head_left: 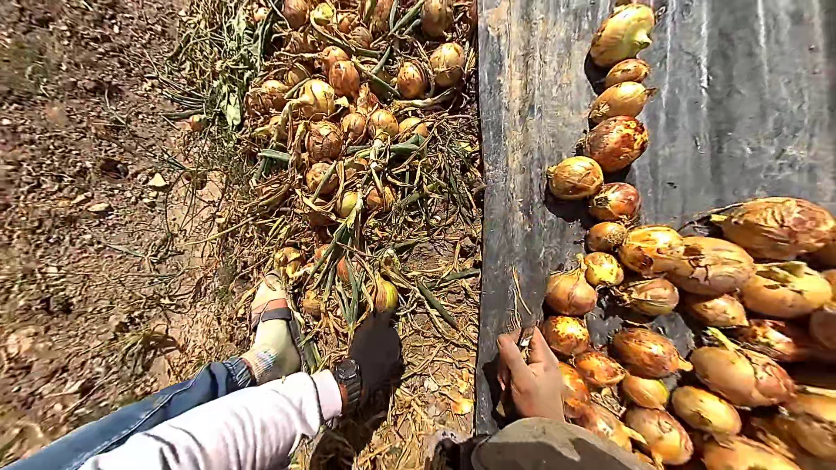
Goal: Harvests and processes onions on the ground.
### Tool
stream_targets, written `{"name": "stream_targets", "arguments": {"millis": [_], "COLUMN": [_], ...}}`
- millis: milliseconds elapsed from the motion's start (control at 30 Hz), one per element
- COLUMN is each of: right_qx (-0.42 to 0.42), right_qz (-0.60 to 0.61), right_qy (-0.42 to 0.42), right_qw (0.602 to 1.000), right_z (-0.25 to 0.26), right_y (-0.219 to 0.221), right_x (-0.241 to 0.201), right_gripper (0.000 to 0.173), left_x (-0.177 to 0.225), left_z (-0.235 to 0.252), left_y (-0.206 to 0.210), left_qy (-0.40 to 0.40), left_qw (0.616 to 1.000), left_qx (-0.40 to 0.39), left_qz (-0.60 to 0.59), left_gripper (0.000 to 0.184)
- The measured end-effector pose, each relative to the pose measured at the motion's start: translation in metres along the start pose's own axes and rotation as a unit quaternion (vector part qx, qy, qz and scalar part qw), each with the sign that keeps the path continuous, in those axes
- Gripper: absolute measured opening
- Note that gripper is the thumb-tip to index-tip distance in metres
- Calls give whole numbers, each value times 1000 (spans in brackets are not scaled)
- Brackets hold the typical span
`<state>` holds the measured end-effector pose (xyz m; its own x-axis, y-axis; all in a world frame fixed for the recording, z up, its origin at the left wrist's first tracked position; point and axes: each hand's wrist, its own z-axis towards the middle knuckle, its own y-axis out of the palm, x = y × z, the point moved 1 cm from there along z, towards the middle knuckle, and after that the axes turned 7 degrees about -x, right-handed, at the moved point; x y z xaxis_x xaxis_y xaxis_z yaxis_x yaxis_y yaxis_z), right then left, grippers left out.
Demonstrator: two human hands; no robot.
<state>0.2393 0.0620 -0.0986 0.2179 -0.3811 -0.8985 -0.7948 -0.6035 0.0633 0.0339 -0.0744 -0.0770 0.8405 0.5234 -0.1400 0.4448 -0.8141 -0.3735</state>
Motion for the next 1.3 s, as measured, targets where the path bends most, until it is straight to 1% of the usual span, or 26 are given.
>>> {"name": "stream_targets", "arguments": {"millis": [67, 100, 133, 167, 200, 267, 300, 333, 400, 467, 567, 633, 700, 733, 767, 833, 867, 900, 967, 1000, 1067, 1167, 1200, 1233, 1267, 1300], "right_qx": [-16, -28, -38, -50, -70, -127, -159, -185, -206, -238, -232, -221, -215, -225, -243, -289, -296, -295, -272, -258, -239, -166, -152, -150, -150, -130], "right_qz": [-2, -3, -9, -21, -32, -63, -72, -72, -51, -36, -2, 67, 126, 156, 192, 244, 259, 259, 255, 255, 240, 122, 55, -14, -60, -57], "right_qy": [2, 4, 8, 15, 26, 47, 42, 27, -6, -30, -78, -46, 33, 77, 118, 151, 158, 158, 140, 137, 124, 104, 112, 132, 155, 157], "right_qw": [1000, 1000, 999, 998, 997, 989, 984, 980, 977, 970, 970, 972, 968, 959, 943, 913, 906, 906, 917, 922, 933, 973, 980, 980, 975, 977], "right_z": [0, 1, 2, 2, 2, 1, 1, 2, 6, 7, 5, 6, 4, 2, 0, -5, -9, -12, -13, -9, -6, -17, -22, -25, -27, -31], "right_y": [5, 8, 12, 17, 24, 39, 44, 49, 56, 55, 57, 57, 60, 62, 65, 70, 72, 74, 78, 80, 80, 87, 86, 81, 74, 65], "right_x": [-4, -3, -1, 2, 3, -3, -8, -14, -25, -36, -39, -28, -17, -11, -8, -7, -11, -13, -12, -7, 11, 4, 0, 1, 1, 1], "right_gripper": [47, 50, 55, 60, 65, 88, 102, 112, 115, 103, 86, 80, 75, 72, 68, 59, 59, 61, 65, 66, 66, 80, 92, 104, 108, 104], "left_x": [-17, -28, -40, -49, -53, -46, -39, -32, -24, -21, -27, -37, -44, -46, -49, -57, -64, -71, -80, -78, -59, -28, -25, -27, -33, -43], "left_z": [-6, -11, -18, -27, -36, -56, -65, -72, -80, -80, -79, -79, -77, -76, -76, -74, -71, -67, -66, -69, -77, -77, -74, -69, -64, -57], "left_y": [3, 0, -8, -18, -26, -48, -61, -73, -89, -95, -96, -98, -93, -90, -87, -84, -85, -88, -95, -98, -87, -57, -54, -55, -55, -52], "left_qy": [44, 77, 115, 150, 179, 212, 221, 228, 239, 243, 247, 256, 257, 266, 279, 308, 302, 274, 226, 235, 293, 343, 343, 329, 297, 252], "left_qw": [995, 994, 993, 985, 963, 888, 853, 834, 822, 817, 824, 839, 865, 878, 893, 913, 905, 897, 893, 895, 906, 932, 935, 940, 948, 957], "left_qx": [-37, -35, -20, 0, 24, 32, 19, 5, -22, -35, -92, -151, -144, -104, -37, 172, 278, 343, 382, 371, 297, 112, 81, 80, 100, 132], "left_qz": [78, 73, 17, -79, -199, -407, -472, -502, -517, -521, -501, -457, -407, -384, -351, -205, -111, -57, -70, -82, -69, -46, -48, -48, -55, -58], "left_gripper": [43, 45, 56, 67, 73, 75, 75, 75, 71, 64, 48, 41, 48, 50, 50, 51, 54, 56, 53, 48, 44, 43, 39, 36, 38, 38]}}
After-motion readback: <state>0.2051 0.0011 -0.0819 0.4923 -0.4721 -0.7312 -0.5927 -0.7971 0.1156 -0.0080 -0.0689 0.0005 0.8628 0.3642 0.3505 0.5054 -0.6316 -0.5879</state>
